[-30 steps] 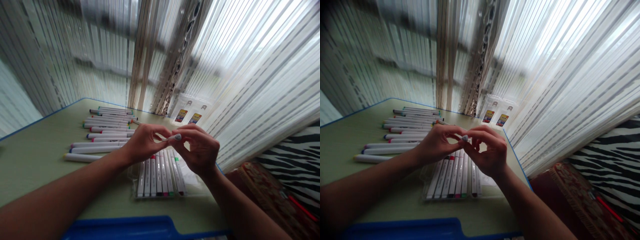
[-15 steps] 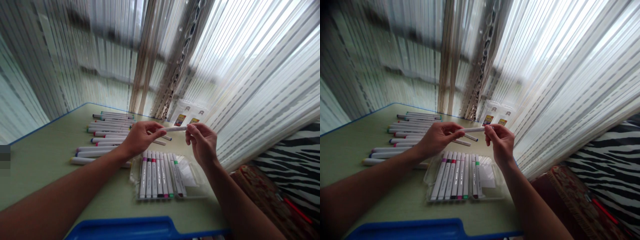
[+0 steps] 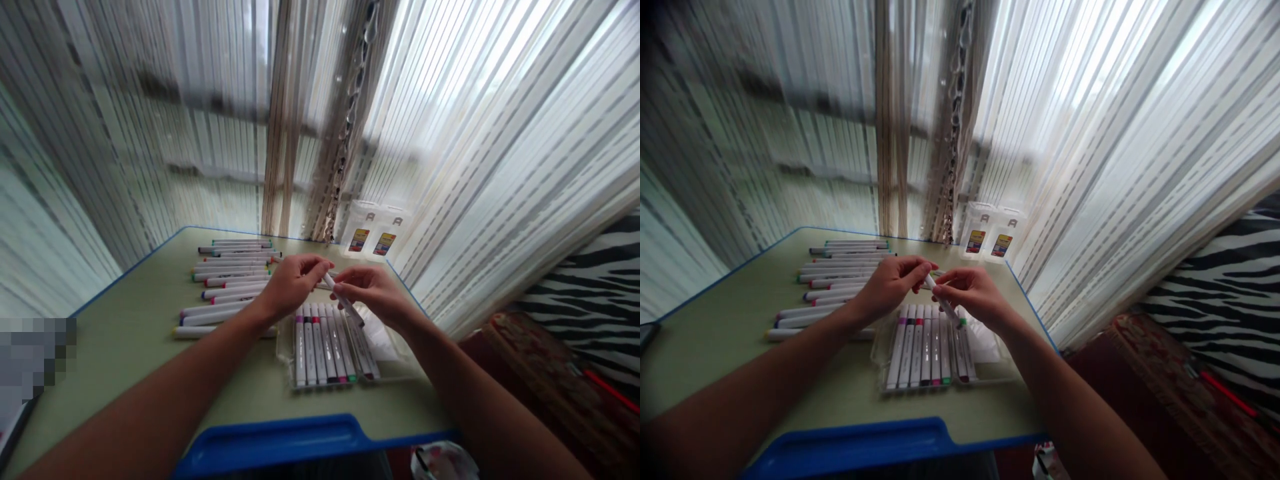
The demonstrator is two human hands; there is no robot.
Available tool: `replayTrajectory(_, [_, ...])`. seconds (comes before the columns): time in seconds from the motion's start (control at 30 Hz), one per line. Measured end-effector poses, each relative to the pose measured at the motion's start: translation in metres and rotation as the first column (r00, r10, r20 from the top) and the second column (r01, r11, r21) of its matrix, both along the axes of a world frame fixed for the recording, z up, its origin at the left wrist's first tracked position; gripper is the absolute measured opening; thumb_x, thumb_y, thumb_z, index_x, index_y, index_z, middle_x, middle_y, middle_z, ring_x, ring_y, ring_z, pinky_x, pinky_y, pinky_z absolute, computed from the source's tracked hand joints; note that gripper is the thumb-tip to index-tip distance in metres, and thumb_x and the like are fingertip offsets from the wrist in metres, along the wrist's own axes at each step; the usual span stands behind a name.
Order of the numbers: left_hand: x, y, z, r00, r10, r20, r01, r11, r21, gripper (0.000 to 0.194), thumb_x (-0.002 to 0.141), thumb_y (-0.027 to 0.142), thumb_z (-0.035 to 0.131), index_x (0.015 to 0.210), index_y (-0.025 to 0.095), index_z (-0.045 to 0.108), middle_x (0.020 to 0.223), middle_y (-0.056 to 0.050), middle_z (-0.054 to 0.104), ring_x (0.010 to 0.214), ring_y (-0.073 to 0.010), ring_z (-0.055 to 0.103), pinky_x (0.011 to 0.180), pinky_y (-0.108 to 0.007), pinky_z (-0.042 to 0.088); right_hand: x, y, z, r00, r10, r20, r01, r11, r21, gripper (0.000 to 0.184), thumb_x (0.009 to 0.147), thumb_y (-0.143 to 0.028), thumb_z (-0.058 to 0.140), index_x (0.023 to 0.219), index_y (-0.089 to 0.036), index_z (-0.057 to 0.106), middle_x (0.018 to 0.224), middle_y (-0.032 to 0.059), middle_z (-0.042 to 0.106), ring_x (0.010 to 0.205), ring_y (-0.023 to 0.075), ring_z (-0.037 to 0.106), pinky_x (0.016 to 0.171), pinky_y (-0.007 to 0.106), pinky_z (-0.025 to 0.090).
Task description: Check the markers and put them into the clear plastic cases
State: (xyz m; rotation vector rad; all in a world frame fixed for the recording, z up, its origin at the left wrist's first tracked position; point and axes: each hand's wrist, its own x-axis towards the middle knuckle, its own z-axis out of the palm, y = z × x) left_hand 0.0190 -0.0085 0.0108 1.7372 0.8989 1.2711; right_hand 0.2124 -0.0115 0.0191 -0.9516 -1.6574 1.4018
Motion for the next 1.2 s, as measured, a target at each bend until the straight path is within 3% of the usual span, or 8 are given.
replayTrajectory(0.13, [0.005, -0.004, -0.007, 0.996, -0.006, -0.086, 0.009, 0.999, 0.034, 0.038, 0.091, 0.04, 0.061, 0.112, 0.01, 0.069, 0.067, -0.001, 0.063, 0.058, -0.0124, 0.054, 0.055, -0.024, 0.043, -0.003, 0.0, -0.003, 0.992, 0.101, -0.073, -0.103, 0.995, -0.018, 0.042, 0.07, -0.033, 0.087, 0.102, -0.012, 0.069, 0.071, 0.0035, 0.074, 0.056, 0.0118, 0.067, 0.052, 0.022, 0.053])
replayTrajectory(0.23, [0.004, -0.004, -0.008, 0.99, 0.053, -0.129, -0.043, 0.996, 0.075, 0.045, 0.094, 0.042, 0.058, 0.126, 0.011, 0.061, 0.071, 0.0, 0.062, 0.065, -0.0142, 0.058, 0.06, -0.025, 0.046, -0.002, 0.0, -0.001, 0.991, 0.088, -0.1, -0.088, 0.996, 0.004, 0.053, 0.072, -0.028, 0.086, 0.117, -0.012, 0.064, 0.07, -0.001, 0.071, 0.056, 0.0107, 0.066, 0.05, 0.021, 0.055])
replayTrajectory(0.43, [0.002, -0.015, 0.006, 0.942, 0.176, -0.286, -0.105, 0.963, 0.247, 0.032, 0.094, 0.039, 0.059, 0.117, 0.016, 0.064, 0.082, -0.004, 0.071, 0.075, -0.0172, 0.067, 0.071, -0.029, 0.052, 0.017, 0.01, 0.012, 0.997, 0.0, -0.072, 0.002, 0.999, 0.033, 0.047, 0.076, -0.022, 0.082, 0.118, -0.014, 0.062, 0.074, -0.0017, 0.069, 0.056, 0.0113, 0.068, 0.052, 0.023, 0.059])
replayTrajectory(0.57, [0.01, -0.029, 0.01, 0.899, 0.151, -0.41, 0.044, 0.903, 0.427, 0.018, 0.091, 0.031, 0.063, 0.098, 0.017, 0.071, 0.085, -0.006, 0.072, 0.077, -0.0178, 0.067, 0.073, -0.031, 0.053, 0.039, 0.016, 0.013, 0.999, -0.028, -0.03, 0.028, 1.0, -0.008, 0.044, 0.075, -0.02, 0.082, 0.113, -0.014, 0.062, 0.07, -0.0017, 0.07, 0.053, 0.0122, 0.068, 0.051, 0.024, 0.06])
replayTrajectory(0.8, [0.037, -0.058, 0.005, 0.777, 0.091, -0.623, 0.383, 0.716, 0.583, 0.026, 0.084, 0.037, 0.073, 0.103, 0.02, 0.072, 0.096, -0.007, 0.073, 0.09, -0.0228, 0.067, 0.081, -0.038, 0.053, 0.065, 0.009, -0.013, 0.999, -0.027, 0.031, 0.031, 0.99, -0.135, 0.044, 0.069, -0.026, 0.087, 0.102, -0.014, 0.061, 0.067, 0.0012, 0.073, 0.05, 0.0132, 0.068, 0.046, 0.022, 0.056])
replayTrajectory(0.93, [0.051, -0.071, -0.003, 0.684, 0.155, -0.713, 0.486, 0.632, 0.604, 0.027, 0.088, 0.04, 0.069, 0.105, 0.019, 0.07, 0.101, -0.008, 0.073, 0.091, -0.0235, 0.066, 0.081, -0.04, 0.051, 0.067, 0.007, -0.019, 0.997, 0.017, 0.08, -0.01, 0.996, -0.09, 0.04, 0.072, -0.028, 0.085, 0.1, -0.014, 0.06, 0.064, 0.0013, 0.072, 0.047, 0.0122, 0.065, 0.04, 0.017, 0.045])
replayTrajectory(1.07, [0.058, -0.076, -0.01, 0.614, 0.212, -0.76, 0.559, 0.562, 0.609, 0.018, 0.093, 0.029, 0.06, 0.102, 0.017, 0.07, 0.096, -0.01, 0.072, 0.088, -0.0228, 0.065, 0.075, -0.038, 0.049, 0.067, 0.007, -0.019, 0.983, 0.038, 0.181, -0.024, 0.997, -0.076, 0.035, 0.074, -0.028, 0.082, 0.099, -0.013, 0.062, 0.056, -0.0034, 0.067, 0.037, 0.0067, 0.051, 0.036, 0.016, 0.035])
replayTrajectory(1.2, [0.059, -0.075, -0.011, 0.597, 0.24, -0.765, 0.563, 0.554, 0.613, 0.015, 0.092, 0.026, 0.061, 0.099, 0.016, 0.069, 0.095, -0.008, 0.072, 0.087, -0.0234, 0.065, 0.074, -0.038, 0.049, 0.066, 0.008, -0.021, 0.972, 0.001, 0.234, -0.003, 1.0, 0.008, 0.032, 0.07, -0.026, 0.085, 0.093, -0.012, 0.068, 0.067, 0.0012, 0.072, 0.051, 0.0092, 0.06, 0.046, 0.019, 0.044])
